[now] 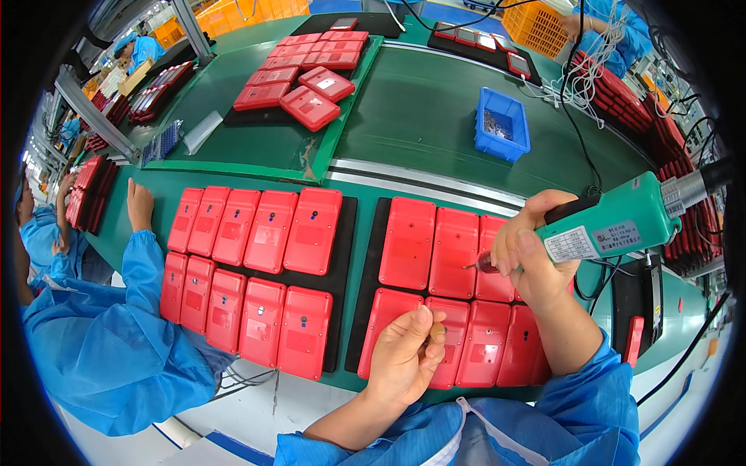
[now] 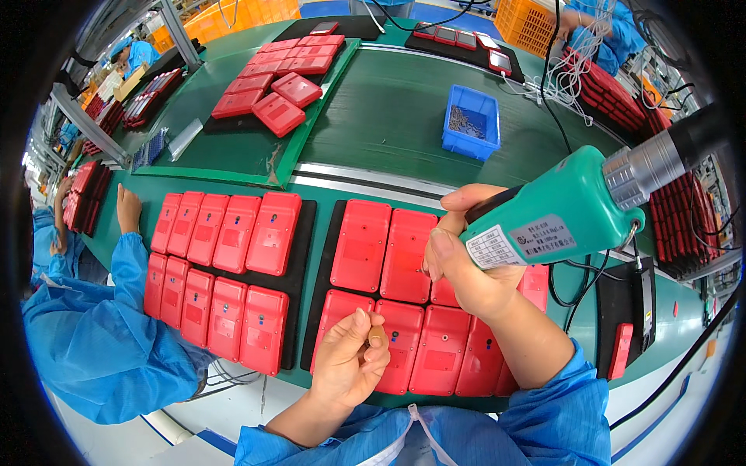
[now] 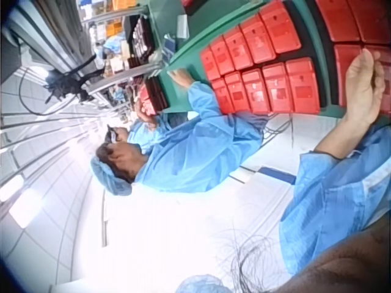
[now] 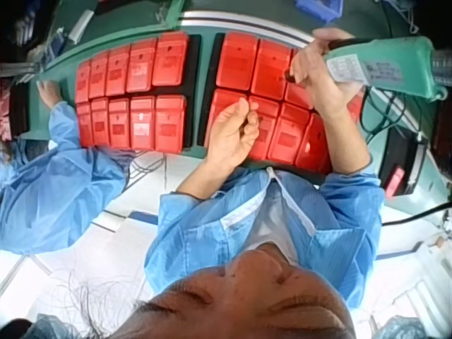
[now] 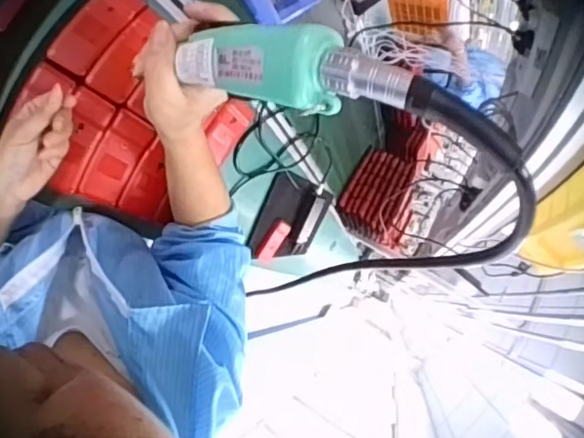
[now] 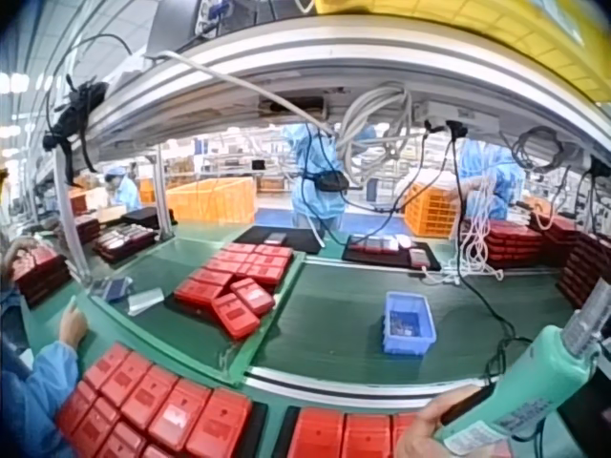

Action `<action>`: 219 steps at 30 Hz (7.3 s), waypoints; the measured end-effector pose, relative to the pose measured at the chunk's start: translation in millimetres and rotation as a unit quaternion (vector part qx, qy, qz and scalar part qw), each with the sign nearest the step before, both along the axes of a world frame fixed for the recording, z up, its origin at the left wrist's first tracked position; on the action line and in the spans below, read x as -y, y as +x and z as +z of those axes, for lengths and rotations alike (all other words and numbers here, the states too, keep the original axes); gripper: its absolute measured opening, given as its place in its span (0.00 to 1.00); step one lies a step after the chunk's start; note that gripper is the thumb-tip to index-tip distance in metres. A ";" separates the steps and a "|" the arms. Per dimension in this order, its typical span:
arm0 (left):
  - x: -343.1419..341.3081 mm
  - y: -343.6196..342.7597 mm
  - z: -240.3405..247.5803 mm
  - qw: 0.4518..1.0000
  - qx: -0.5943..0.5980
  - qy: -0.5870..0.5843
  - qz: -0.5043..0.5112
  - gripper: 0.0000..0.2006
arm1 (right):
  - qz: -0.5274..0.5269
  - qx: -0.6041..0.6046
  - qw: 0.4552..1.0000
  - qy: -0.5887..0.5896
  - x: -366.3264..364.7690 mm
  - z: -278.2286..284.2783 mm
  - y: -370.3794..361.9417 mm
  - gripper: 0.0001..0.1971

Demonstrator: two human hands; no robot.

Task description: The person fastens screws into the back panels of red electronic devices using an electric screwdriver, working on an assembly line.

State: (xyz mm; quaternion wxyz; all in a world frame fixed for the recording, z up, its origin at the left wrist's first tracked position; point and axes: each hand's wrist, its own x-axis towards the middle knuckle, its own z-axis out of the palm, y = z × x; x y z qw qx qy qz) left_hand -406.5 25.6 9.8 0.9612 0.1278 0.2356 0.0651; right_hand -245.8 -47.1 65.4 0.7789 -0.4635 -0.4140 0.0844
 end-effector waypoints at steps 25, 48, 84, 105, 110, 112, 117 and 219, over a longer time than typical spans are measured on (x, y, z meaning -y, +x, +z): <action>6.5 -5.2 -7.6 0.998 0.057 0.032 0.013 0.14 | -0.002 -0.008 1.000 -0.029 -4.7 -3.8 -2.9 0.14; 12.2 -8.4 -4.7 0.962 -0.035 0.268 -0.034 0.07 | -0.071 -0.090 0.991 -0.067 -3.2 4.2 -16.9 0.13; 10.2 0.9 -1.7 0.649 0.013 0.757 0.073 0.06 | 0.061 -0.145 0.985 0.077 23.1 26.8 -45.0 0.16; -31.9 -33.2 8.7 0.991 0.065 0.014 0.115 0.12 | 0.091 -0.015 0.991 0.096 -27.7 19.7 -19.3 0.16; -29.0 -48.6 -2.1 0.995 0.005 -0.018 0.101 0.11 | 0.081 0.011 0.995 0.049 -47.9 4.7 -22.4 0.15; -26.9 -51.8 1.0 0.994 0.002 0.020 0.108 0.11 | 0.078 0.030 0.996 0.036 -50.3 2.7 -21.8 0.14; -27.2 -56.6 1.4 0.993 -0.009 0.015 0.113 0.09 | 0.068 0.032 0.997 0.019 -55.4 -0.5 -21.8 0.14; 1.3 -86.5 -7.7 0.985 0.049 0.163 -0.016 0.15 | 0.229 -0.025 0.971 0.069 13.0 32.1 -101.4 0.13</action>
